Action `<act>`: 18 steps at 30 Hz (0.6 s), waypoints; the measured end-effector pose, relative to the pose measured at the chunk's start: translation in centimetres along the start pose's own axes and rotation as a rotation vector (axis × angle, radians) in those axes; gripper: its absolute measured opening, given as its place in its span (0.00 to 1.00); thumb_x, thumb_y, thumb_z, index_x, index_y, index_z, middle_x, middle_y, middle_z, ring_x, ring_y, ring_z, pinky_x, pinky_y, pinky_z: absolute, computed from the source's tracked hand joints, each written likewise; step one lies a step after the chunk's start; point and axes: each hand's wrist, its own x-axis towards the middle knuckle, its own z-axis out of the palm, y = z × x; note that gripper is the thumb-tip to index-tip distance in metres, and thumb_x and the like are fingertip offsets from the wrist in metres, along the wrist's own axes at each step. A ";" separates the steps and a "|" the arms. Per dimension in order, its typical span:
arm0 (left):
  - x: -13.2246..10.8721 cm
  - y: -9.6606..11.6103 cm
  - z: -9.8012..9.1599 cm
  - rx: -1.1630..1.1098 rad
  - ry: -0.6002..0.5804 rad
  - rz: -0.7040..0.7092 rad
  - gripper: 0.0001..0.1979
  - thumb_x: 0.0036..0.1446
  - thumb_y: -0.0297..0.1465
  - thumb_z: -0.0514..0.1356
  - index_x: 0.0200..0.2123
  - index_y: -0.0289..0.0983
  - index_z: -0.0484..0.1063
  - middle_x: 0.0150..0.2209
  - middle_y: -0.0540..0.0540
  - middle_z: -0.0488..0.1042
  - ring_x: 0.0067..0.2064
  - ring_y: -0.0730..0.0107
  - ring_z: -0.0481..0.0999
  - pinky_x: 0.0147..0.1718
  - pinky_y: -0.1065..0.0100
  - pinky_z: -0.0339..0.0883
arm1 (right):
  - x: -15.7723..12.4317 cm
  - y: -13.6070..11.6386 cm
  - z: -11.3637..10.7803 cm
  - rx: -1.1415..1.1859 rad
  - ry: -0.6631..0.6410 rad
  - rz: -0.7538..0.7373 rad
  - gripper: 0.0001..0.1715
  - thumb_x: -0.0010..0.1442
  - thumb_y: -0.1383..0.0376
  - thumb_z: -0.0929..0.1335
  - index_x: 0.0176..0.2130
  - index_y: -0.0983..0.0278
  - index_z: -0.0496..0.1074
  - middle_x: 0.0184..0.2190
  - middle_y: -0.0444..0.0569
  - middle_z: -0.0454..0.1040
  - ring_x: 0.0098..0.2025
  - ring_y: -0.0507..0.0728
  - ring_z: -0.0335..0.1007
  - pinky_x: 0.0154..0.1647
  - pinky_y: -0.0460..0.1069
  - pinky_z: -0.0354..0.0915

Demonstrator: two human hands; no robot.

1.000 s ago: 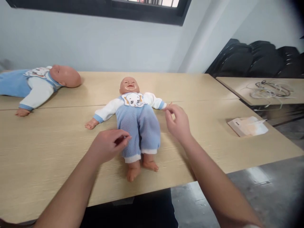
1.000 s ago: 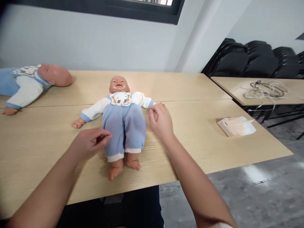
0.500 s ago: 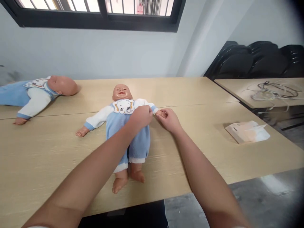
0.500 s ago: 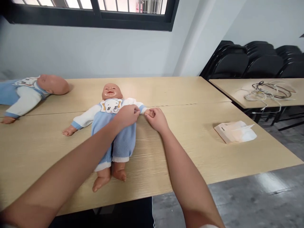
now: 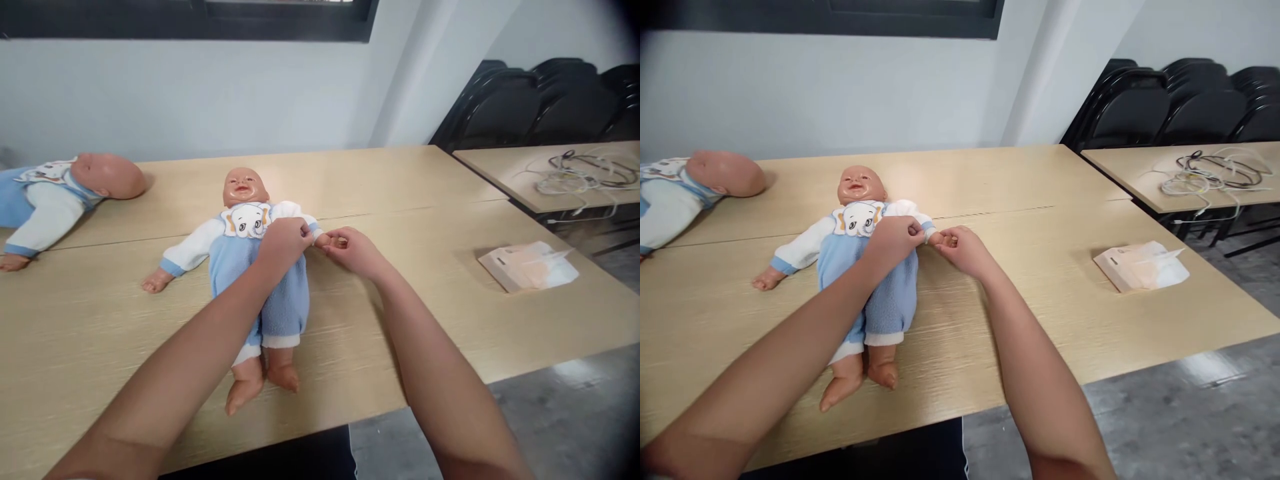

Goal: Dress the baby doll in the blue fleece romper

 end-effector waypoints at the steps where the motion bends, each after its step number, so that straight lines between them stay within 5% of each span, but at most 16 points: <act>1: -0.1 0.0 0.0 -0.010 0.006 0.008 0.06 0.55 0.30 0.60 0.28 0.39 0.77 0.29 0.47 0.80 0.31 0.67 0.72 0.31 0.64 0.56 | -0.1 -0.2 -0.2 0.025 -0.046 0.008 0.12 0.59 0.60 0.70 0.41 0.63 0.80 0.32 0.46 0.77 0.31 0.53 0.66 0.34 0.48 0.61; 4: -0.3 0.1 -0.1 -0.033 0.043 0.020 0.07 0.55 0.29 0.60 0.27 0.39 0.76 0.28 0.48 0.79 0.30 0.68 0.71 0.31 0.64 0.56 | -0.3 -0.7 -0.7 0.048 -0.069 0.012 0.14 0.60 0.63 0.70 0.44 0.63 0.81 0.31 0.46 0.77 0.31 0.53 0.67 0.35 0.49 0.62; 13: -0.6 1.8 -0.9 0.011 0.012 0.147 0.08 0.56 0.30 0.58 0.27 0.38 0.75 0.28 0.48 0.77 0.30 0.68 0.69 0.33 0.63 0.56 | 0.1 -0.3 0.3 0.032 0.162 -0.083 0.19 0.60 0.60 0.73 0.50 0.61 0.80 0.47 0.53 0.79 0.50 0.60 0.73 0.56 0.56 0.68; 18: -0.3 2.6 -1.3 0.041 -0.051 0.135 0.09 0.58 0.32 0.58 0.31 0.39 0.78 0.32 0.47 0.80 0.34 0.67 0.73 0.35 0.64 0.60 | 0.0 -0.4 0.8 0.258 0.168 0.041 0.19 0.59 0.58 0.73 0.48 0.63 0.79 0.45 0.53 0.79 0.45 0.59 0.76 0.53 0.56 0.72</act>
